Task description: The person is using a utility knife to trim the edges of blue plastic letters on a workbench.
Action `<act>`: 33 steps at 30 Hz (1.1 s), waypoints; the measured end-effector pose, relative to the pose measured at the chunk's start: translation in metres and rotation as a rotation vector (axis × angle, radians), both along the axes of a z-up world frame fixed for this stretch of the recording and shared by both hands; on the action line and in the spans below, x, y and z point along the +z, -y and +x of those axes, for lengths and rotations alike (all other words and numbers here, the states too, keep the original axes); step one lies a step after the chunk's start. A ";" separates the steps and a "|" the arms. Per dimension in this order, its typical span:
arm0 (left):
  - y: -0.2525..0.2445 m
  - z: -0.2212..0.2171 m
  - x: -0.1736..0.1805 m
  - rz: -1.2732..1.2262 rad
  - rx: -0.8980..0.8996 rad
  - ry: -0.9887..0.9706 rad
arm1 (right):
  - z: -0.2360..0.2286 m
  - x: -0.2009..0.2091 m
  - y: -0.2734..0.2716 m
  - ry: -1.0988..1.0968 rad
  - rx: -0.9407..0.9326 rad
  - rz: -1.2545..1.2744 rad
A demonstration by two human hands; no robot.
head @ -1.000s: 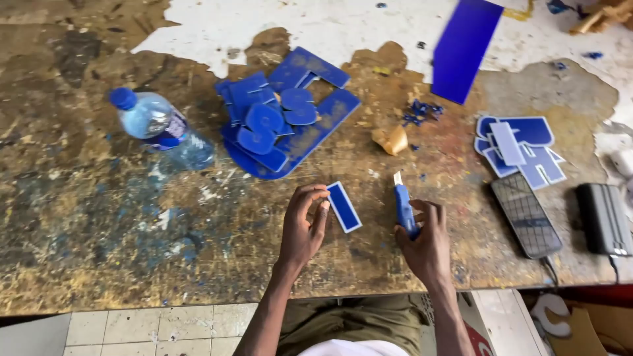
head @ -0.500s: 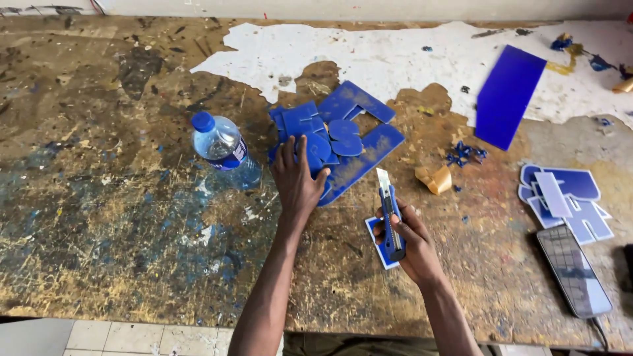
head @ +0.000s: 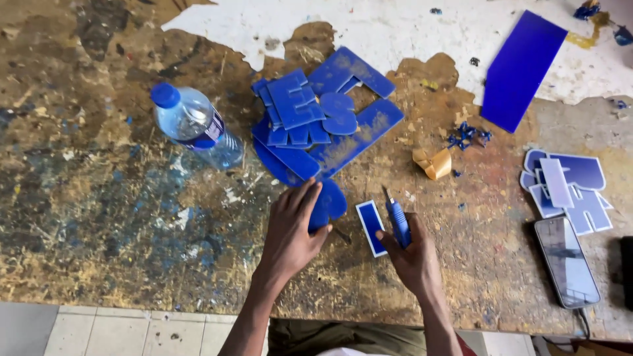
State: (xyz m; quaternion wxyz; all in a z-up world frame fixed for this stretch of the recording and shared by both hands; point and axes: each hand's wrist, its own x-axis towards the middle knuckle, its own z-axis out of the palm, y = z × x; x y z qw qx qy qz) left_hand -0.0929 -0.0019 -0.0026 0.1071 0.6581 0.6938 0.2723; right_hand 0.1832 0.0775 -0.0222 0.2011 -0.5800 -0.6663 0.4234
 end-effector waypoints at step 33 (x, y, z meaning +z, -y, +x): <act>0.039 0.076 -0.041 0.060 -0.111 0.164 | -0.021 0.002 0.066 -0.196 -0.054 0.240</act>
